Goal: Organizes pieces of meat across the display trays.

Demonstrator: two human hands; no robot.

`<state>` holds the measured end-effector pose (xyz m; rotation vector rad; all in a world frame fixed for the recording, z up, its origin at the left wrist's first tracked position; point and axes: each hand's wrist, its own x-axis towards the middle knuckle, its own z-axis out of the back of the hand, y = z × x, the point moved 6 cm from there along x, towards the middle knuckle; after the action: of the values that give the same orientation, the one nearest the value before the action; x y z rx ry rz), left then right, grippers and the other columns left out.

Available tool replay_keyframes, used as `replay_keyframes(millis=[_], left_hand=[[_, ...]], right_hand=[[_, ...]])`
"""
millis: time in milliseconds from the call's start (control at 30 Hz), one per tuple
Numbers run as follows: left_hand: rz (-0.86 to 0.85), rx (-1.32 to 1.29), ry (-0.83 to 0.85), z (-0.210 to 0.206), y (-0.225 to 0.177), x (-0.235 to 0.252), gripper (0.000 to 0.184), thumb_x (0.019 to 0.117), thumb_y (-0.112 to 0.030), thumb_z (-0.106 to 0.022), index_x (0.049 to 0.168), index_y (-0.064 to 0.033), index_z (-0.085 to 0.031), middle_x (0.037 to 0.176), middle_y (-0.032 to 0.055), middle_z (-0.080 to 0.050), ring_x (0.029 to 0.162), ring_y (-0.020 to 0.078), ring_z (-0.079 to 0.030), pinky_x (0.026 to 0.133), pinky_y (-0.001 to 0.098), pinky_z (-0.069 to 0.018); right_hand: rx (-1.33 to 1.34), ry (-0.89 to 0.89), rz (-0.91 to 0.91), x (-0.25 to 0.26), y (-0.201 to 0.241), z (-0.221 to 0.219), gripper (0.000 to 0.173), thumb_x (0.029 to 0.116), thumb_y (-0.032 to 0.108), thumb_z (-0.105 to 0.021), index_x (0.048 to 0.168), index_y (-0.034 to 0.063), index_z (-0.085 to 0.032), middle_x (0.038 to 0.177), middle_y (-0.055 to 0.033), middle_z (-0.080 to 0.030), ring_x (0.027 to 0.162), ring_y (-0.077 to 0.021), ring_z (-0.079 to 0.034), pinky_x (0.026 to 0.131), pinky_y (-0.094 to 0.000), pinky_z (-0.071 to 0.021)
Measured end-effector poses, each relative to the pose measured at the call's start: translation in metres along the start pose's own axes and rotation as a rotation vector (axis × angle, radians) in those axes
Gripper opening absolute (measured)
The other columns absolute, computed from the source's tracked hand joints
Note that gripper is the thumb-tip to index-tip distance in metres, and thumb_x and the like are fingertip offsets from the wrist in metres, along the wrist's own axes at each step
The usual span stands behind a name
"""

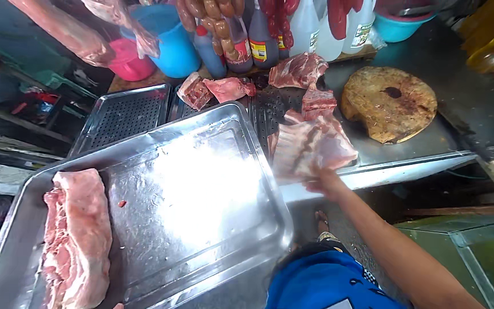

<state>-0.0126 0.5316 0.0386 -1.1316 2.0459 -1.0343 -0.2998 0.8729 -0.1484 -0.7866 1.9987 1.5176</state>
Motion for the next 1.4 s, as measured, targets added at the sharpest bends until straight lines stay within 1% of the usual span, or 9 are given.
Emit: replay_keyframes(millis=[100,267,467,600,733,867,967,1200,1400], left_hand=[[-0.002,0.043,0.109,0.021,0.011,0.018,0.026,0.0905,-0.005,-0.038,0.097,-0.016,-0.061,0.094,-0.0028,-0.075,0.094,0.0078,-0.073,0.085,0.0301,-0.0614],[0.003,0.059,0.147,0.007,0.022,0.024,0.023,0.0918,-0.009,-0.045,0.105,-0.0136,-0.063,0.101,0.004,-0.075,0.099,0.0158,-0.072,0.088,0.0419,-0.0614],[0.074,0.05,-0.044,-0.02,0.055,0.007,0.019,0.0891,-0.009,-0.043,0.09,-0.0138,-0.061,0.08,0.001,-0.074,0.076,0.0125,-0.074,0.068,0.0346,-0.0635],[0.174,0.021,-0.094,-0.022,0.091,-0.011,0.02,0.0838,-0.007,-0.055,0.104,-0.0054,-0.056,0.083,0.0052,-0.072,0.076,0.0157,-0.073,0.07,0.0369,-0.0633],[0.219,0.033,-0.067,-0.029,0.109,-0.022,0.027,0.0796,-0.007,-0.06,0.106,-0.003,-0.056,0.083,0.0062,-0.073,0.075,0.0156,-0.073,0.068,0.0365,-0.0634],[0.247,0.059,-0.015,-0.044,0.11,-0.028,0.023,0.0791,-0.006,-0.059,0.102,-0.0044,-0.057,0.08,0.0046,-0.072,0.072,0.0137,-0.073,0.065,0.0341,-0.0629],[0.232,0.065,0.026,-0.051,0.113,-0.036,0.027,0.0779,-0.005,-0.059,0.105,-0.0038,-0.056,0.081,0.0044,-0.072,0.073,0.0131,-0.073,0.067,0.0338,-0.0634],[0.208,0.123,0.026,-0.046,0.099,-0.02,0.015,0.0853,-0.003,-0.049,0.095,-0.0081,-0.059,0.077,0.0015,-0.072,0.069,0.0111,-0.072,0.062,0.0321,-0.063],[0.109,0.198,-0.033,-0.011,0.075,0.022,0.021,0.0844,-0.002,-0.051,0.104,-0.0079,-0.056,0.078,-0.0013,-0.071,0.071,0.009,-0.072,0.065,0.0308,-0.0635]], right_hand=[[0.134,-0.033,0.035,-0.002,-0.009,-0.006,0.046,0.1081,0.028,-0.054,0.142,0.0012,-0.039,0.104,-0.0221,-0.072,0.083,-0.0301,-0.076,0.071,-0.0407,-0.0648],[0.241,-0.068,0.088,-0.006,-0.015,-0.029,0.038,0.1075,0.024,-0.055,0.135,-0.0016,-0.047,0.098,-0.0205,-0.073,0.078,-0.0271,-0.075,0.068,-0.0386,-0.0643],[-0.547,0.12,0.075,-0.052,-0.001,0.02,0.043,0.1116,0.035,-0.04,0.137,0.0028,-0.052,0.103,-0.012,-0.076,0.079,-0.0223,-0.075,0.069,-0.0395,-0.063],[-0.653,-0.193,0.763,-0.081,0.091,0.07,0.035,0.1044,0.015,-0.053,0.129,-0.0102,-0.054,0.106,-0.0204,-0.069,0.079,-0.0197,-0.07,0.071,-0.0385,-0.0612],[-1.104,-0.001,1.375,-0.148,0.148,-0.072,0.036,0.101,0.02,-0.06,0.128,-0.0033,-0.064,0.123,-0.0246,-0.066,0.108,-0.0327,-0.068,0.091,-0.0486,-0.0576],[-1.483,0.55,1.731,-0.183,0.106,-0.239,0.04,0.1009,0.013,-0.056,0.138,0.0262,-0.064,0.15,-0.0081,-0.055,0.138,-0.0333,-0.052,0.106,-0.0562,-0.0484],[-1.742,0.864,1.829,-0.178,0.077,-0.315,0.05,0.1015,0.004,-0.053,0.144,0.0286,-0.058,0.16,-0.0033,-0.046,0.152,-0.0342,-0.033,0.117,-0.0618,-0.0326],[-1.938,1.063,1.902,-0.146,0.099,-0.34,0.059,0.0692,0.014,-0.09,0.124,0.0203,-0.069,0.112,-0.0087,-0.07,0.104,-0.0315,-0.064,0.115,-0.062,-0.0275],[-1.783,0.504,1.957,-0.184,0.19,-0.27,0.055,0.07,0.028,-0.086,0.121,0.0206,-0.068,0.105,-0.0136,-0.067,0.095,-0.0333,-0.066,0.089,-0.0574,-0.0483]])
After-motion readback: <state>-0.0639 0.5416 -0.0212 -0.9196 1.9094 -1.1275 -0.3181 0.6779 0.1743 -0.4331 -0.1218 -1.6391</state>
